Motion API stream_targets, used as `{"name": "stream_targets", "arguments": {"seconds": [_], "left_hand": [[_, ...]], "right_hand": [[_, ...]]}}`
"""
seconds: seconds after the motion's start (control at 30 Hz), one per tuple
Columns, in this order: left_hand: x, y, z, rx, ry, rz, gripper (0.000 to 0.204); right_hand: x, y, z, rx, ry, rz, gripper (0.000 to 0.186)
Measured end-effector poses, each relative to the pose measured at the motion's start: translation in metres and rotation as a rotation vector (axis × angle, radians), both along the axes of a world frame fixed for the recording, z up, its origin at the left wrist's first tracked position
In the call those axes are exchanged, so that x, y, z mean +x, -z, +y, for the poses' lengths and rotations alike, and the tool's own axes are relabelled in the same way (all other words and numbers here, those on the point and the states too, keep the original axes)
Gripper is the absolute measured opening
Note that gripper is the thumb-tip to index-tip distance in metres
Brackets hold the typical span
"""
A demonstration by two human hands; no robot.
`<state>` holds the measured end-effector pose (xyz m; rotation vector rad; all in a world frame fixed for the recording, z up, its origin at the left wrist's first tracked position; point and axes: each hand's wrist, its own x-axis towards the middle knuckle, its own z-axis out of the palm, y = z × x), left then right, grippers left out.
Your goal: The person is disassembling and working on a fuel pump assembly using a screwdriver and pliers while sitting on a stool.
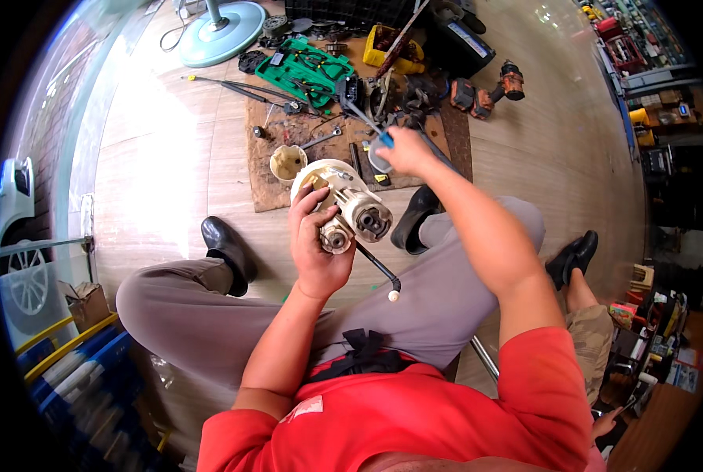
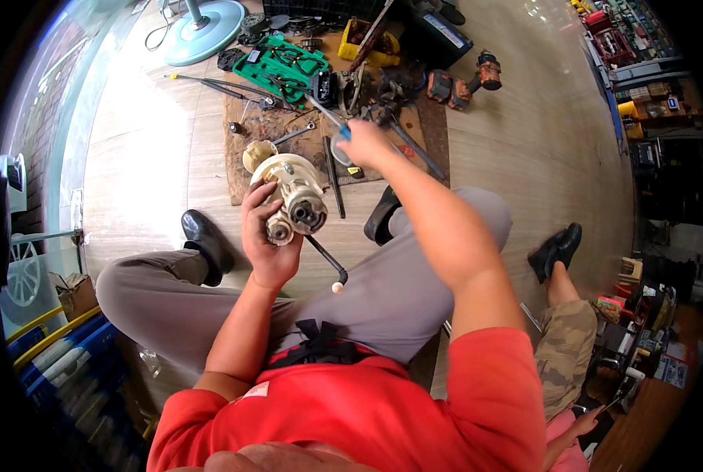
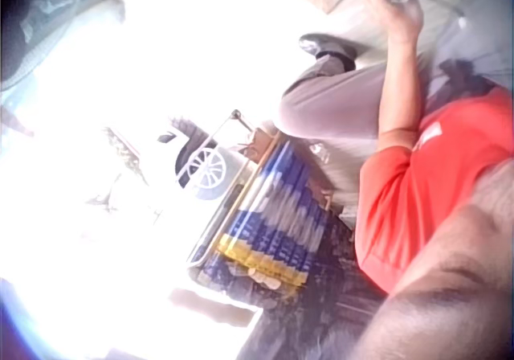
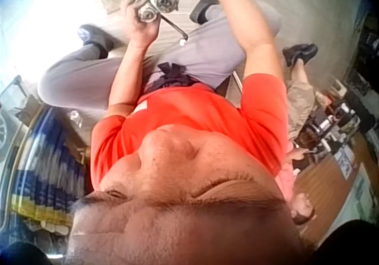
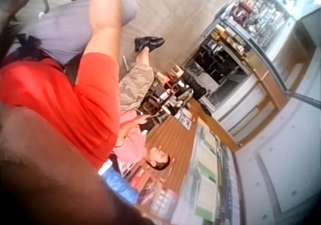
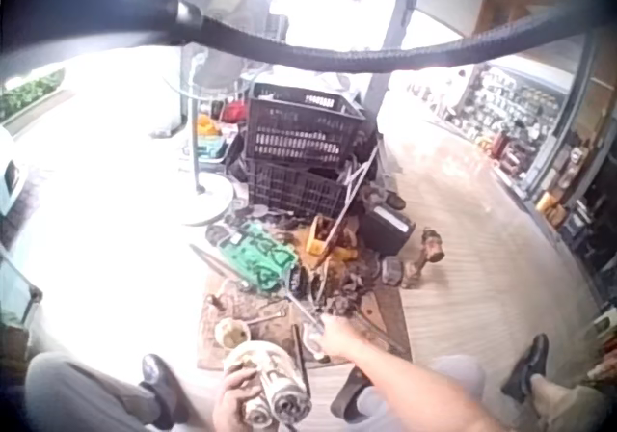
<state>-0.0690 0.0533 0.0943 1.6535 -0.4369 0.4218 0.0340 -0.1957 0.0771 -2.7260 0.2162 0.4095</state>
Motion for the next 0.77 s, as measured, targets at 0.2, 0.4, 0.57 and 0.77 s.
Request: {"name": "stream_targets", "arguments": {"seconds": [0.2,0.4,0.57,0.77], "left_hand": [[0.006,-0.001,0.008,0.03,-0.032,-0.048,0.043],[0.007,0.0,0.02,0.015,-0.089,-0.017,0.05],[0.011,0.0,0.014,-0.101,-0.073,0.082,0.049],[0.019,0.03,0.04,-1.072,0.242,0.835,0.065]], "right_hand": [[-0.005,0.05,-0.007,-0.122,-0.162,0.159,0.036],[-0.01,0.122,0.003,-0.148,-0.167,0.237,0.036],[-0.029,0.2,-0.011,-0.091,-0.05,0.391,0.036],[-0.035,0.188,0.023,0.329,0.136,0.454,0.05]]}}
